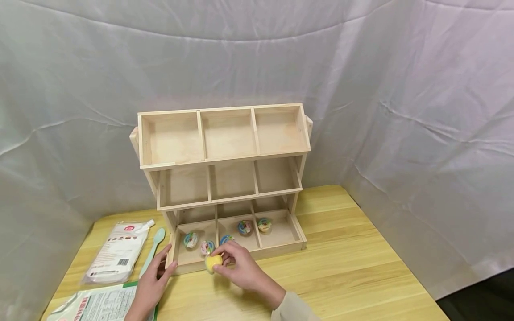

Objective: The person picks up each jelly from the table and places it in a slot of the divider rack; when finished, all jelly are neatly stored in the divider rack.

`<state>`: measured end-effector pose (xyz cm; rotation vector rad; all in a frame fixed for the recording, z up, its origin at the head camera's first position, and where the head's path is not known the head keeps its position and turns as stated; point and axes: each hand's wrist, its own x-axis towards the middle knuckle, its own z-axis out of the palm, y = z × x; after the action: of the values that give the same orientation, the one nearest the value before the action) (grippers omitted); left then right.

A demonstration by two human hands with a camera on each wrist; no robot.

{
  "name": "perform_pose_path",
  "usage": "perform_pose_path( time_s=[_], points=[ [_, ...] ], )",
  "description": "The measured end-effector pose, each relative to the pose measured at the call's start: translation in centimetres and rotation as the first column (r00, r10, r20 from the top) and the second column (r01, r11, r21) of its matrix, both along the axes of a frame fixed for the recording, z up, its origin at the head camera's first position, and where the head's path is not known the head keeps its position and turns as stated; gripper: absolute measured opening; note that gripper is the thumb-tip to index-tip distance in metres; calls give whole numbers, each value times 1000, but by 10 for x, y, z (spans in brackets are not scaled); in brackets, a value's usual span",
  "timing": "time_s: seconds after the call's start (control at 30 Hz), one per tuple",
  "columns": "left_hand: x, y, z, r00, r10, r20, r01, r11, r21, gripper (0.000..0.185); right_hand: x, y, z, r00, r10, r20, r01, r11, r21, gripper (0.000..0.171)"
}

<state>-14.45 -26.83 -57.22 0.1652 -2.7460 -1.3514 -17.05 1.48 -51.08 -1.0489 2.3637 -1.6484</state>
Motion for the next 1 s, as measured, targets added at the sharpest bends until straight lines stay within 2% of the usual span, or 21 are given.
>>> perform_pose_path(
  time_s=[0.13,0.3,0.47,0.63,0.73,1.0],
  points=[
    [0,0,0,1000,1,3,-1,1000,-1,60,0,1,-1,1000,13,24,-12,999,-45,24],
    [0,0,0,1000,3,8,-3,1000,0,59,1,1,1,998,10,58,-7,999,-42,20],
    [1,1,1,1000,2,9,-2,1000,2,60,5,1,6,995,3,102,1,999,-41,25],
    [0,1,2,1000,2,12,-3,1000,12,60,4,3,5,999,-5,46,6,1000,-29,32],
    [0,1,1,1000,5,10,-5,1000,16,60,1,4,2,999,16,44,-15,999,-37,32],
    [0,1,1,1000,3,7,-3,1000,17,59,-5,8,-5,989,76,130,-63,993,-103,33]
  ],
)
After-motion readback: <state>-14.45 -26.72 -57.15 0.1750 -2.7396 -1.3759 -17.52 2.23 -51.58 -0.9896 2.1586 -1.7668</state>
